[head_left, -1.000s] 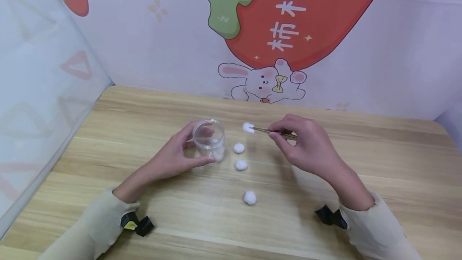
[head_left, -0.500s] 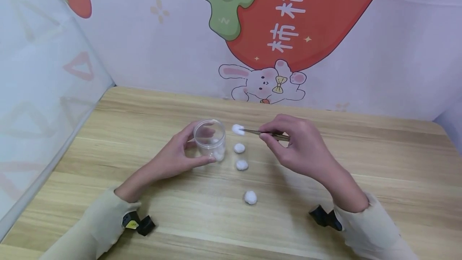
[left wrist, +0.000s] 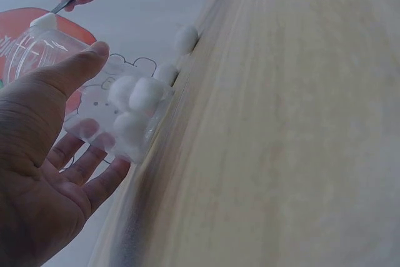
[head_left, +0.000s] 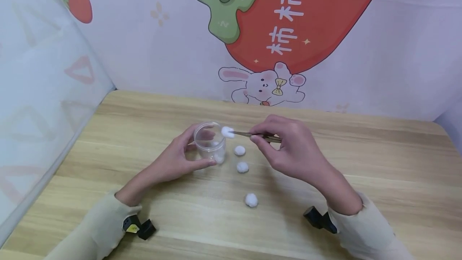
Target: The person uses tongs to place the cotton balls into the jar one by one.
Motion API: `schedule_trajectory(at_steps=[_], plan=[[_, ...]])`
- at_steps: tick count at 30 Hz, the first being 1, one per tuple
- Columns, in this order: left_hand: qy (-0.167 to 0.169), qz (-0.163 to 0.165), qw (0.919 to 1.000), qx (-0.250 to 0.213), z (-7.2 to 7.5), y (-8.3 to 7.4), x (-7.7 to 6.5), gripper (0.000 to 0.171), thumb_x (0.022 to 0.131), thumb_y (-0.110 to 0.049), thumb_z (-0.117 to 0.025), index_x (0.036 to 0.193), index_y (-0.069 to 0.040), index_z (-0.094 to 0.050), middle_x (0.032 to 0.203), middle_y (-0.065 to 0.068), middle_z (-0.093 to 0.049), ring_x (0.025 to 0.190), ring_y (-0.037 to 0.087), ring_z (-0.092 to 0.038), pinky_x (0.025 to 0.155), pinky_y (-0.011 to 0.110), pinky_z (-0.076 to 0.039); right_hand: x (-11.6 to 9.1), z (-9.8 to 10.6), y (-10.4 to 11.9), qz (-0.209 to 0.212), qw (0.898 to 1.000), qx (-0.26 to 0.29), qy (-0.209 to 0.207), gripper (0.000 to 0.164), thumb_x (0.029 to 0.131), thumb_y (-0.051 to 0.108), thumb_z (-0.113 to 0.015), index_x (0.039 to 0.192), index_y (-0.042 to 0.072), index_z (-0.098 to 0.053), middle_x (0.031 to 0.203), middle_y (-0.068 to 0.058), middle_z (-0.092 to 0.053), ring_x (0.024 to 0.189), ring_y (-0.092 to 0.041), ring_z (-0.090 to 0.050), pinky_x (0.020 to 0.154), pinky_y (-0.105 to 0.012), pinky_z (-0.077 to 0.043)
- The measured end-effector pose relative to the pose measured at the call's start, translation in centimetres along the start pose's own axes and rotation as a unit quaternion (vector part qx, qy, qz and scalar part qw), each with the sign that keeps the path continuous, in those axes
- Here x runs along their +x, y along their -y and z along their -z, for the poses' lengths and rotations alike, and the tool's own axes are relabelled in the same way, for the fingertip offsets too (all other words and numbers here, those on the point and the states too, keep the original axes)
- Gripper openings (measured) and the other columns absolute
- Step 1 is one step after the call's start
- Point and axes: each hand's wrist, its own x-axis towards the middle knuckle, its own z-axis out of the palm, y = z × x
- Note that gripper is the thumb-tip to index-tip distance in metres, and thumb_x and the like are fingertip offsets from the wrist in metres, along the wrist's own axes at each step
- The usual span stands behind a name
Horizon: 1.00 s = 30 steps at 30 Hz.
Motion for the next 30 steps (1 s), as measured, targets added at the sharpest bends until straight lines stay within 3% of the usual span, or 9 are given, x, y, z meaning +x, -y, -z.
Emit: schedule_trajectory(at_steps=[22,30], plan=[[-0.001,-0.006,0.9999,-0.016,-0.2,0.3,0.0,0.084,0.084,-0.020,-0.092,0.154,-0.032,-0.046,0.144,0.006,-0.063,0.138,0.023,-0.060,0.118,0.050,-0.054,0.8,-1.1,0.6,0.020,1.000,-0.011,0.003,0.013,0.094,0.015,-0.080,0.106,0.016,-0.083,0.090,0.007,-0.075,0.080,-0.005,-0.063,0.064,-0.024,-0.052],[0.000,-0.010,0.9997,-0.020,-0.1,0.4,0.1,0.084,0.084,-0.019,-0.092,0.153,-0.033,-0.046,0.144,-0.001,-0.061,0.138,0.020,-0.060,0.117,0.046,-0.055,0.9,-1.5,0.5,0.037,0.999,-0.008,-0.002,0.011,0.094,0.014,-0.080,0.104,0.015,-0.083,0.089,0.007,-0.075,0.079,-0.003,-0.064,0.063,-0.024,-0.052]])
